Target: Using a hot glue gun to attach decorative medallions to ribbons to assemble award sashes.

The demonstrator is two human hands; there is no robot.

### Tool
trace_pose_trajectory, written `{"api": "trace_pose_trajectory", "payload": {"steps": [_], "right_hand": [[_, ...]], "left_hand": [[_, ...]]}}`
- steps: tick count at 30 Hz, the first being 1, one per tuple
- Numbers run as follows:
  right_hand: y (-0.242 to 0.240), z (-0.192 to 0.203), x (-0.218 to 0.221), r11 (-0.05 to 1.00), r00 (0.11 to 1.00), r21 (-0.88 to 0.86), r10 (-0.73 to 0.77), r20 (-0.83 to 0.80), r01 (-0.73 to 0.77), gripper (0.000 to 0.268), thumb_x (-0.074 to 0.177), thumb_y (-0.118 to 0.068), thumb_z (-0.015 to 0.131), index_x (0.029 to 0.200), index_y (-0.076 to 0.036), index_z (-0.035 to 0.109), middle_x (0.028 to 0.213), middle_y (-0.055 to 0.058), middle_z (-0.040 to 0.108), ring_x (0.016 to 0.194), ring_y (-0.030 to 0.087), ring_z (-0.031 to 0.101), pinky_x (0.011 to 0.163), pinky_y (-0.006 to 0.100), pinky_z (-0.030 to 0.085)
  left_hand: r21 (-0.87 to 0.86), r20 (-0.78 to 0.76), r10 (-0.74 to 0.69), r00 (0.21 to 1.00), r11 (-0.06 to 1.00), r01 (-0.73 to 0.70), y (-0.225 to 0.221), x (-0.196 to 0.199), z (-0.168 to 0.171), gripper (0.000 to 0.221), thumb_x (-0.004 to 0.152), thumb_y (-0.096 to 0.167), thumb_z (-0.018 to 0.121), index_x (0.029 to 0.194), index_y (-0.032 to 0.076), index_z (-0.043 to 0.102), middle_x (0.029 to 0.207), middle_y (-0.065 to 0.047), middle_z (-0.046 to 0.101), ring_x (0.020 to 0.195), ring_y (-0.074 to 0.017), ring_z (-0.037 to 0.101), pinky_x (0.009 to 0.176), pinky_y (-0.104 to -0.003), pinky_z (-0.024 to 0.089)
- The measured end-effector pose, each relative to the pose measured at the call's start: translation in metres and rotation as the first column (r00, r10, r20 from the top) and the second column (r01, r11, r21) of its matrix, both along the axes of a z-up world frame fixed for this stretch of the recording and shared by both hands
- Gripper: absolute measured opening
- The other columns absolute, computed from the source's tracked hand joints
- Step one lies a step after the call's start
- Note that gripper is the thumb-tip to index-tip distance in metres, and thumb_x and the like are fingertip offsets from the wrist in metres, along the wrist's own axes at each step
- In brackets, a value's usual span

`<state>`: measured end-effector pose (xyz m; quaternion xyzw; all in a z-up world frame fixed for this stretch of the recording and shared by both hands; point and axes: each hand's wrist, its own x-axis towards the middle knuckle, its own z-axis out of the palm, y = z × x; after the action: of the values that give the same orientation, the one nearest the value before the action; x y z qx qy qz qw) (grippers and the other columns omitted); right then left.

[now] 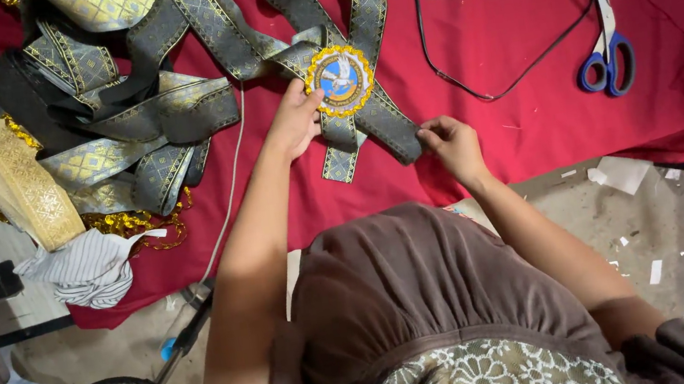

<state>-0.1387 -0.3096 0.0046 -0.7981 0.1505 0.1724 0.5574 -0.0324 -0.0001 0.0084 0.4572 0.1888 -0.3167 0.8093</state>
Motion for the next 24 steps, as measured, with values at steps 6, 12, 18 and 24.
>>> {"api": "trace_pose_trajectory", "payload": {"steps": [6, 12, 18, 24], "right_hand": [[0.006, -0.008, 0.009, 0.993, 1.000, 0.120, -0.002, -0.003, 0.002, 0.015, 0.101, -0.013, 0.067, 0.108, 0.000, 0.072, 0.086, 0.002, 0.071, 0.076, 0.007, 0.063, 0.070, 0.024, 0.053], [0.009, 0.005, 0.021, 0.975, 0.996, 0.204, 0.088, 0.012, -0.088, 0.014, 0.102, -0.010, 0.064, 0.109, 0.001, 0.068, 0.088, 0.000, 0.070, 0.079, 0.007, 0.064, 0.072, 0.024, 0.054], [0.001, -0.002, 0.036, 0.976, 0.997, 0.200, 0.080, 0.019, -0.082, 0.012, 0.104, -0.010, 0.063, 0.106, 0.001, 0.068, 0.086, 0.001, 0.067, 0.076, 0.008, 0.060, 0.069, 0.024, 0.051], [-0.001, 0.002, 0.046, 0.965, 0.997, 0.252, 0.078, -0.024, -0.070, 0.012, 0.104, -0.010, 0.063, 0.107, 0.000, 0.067, 0.090, 0.000, 0.069, 0.080, 0.007, 0.063, 0.073, 0.024, 0.052]], "left_hand": [[0.021, 0.163, 0.061, 0.985, 0.998, -0.065, 0.008, -0.002, -0.041, 0.027, 0.107, 0.009, 0.054, 0.133, 0.008, 0.049, 0.123, -0.013, 0.069, 0.107, -0.0235, 0.069, 0.088, -0.042, 0.058], [0.103, 0.160, 0.037, 0.986, 0.993, -0.054, 0.010, 0.009, -0.003, 0.024, 0.108, 0.011, 0.052, 0.131, 0.007, 0.048, 0.122, -0.012, 0.070, 0.106, -0.0208, 0.071, 0.080, -0.039, 0.062], [0.033, 0.171, 0.038, 0.985, 0.998, -0.044, 0.011, 0.009, 0.016, 0.034, 0.106, 0.014, 0.052, 0.139, 0.013, 0.046, 0.126, -0.008, 0.068, 0.108, -0.0199, 0.071, 0.082, -0.040, 0.064], [-0.015, 0.147, 0.037, 0.988, 0.999, -0.035, 0.023, 0.013, 0.014, 0.038, 0.107, 0.017, 0.053, 0.143, 0.016, 0.044, 0.130, -0.008, 0.066, 0.108, -0.0191, 0.071, 0.084, -0.040, 0.065]]}}
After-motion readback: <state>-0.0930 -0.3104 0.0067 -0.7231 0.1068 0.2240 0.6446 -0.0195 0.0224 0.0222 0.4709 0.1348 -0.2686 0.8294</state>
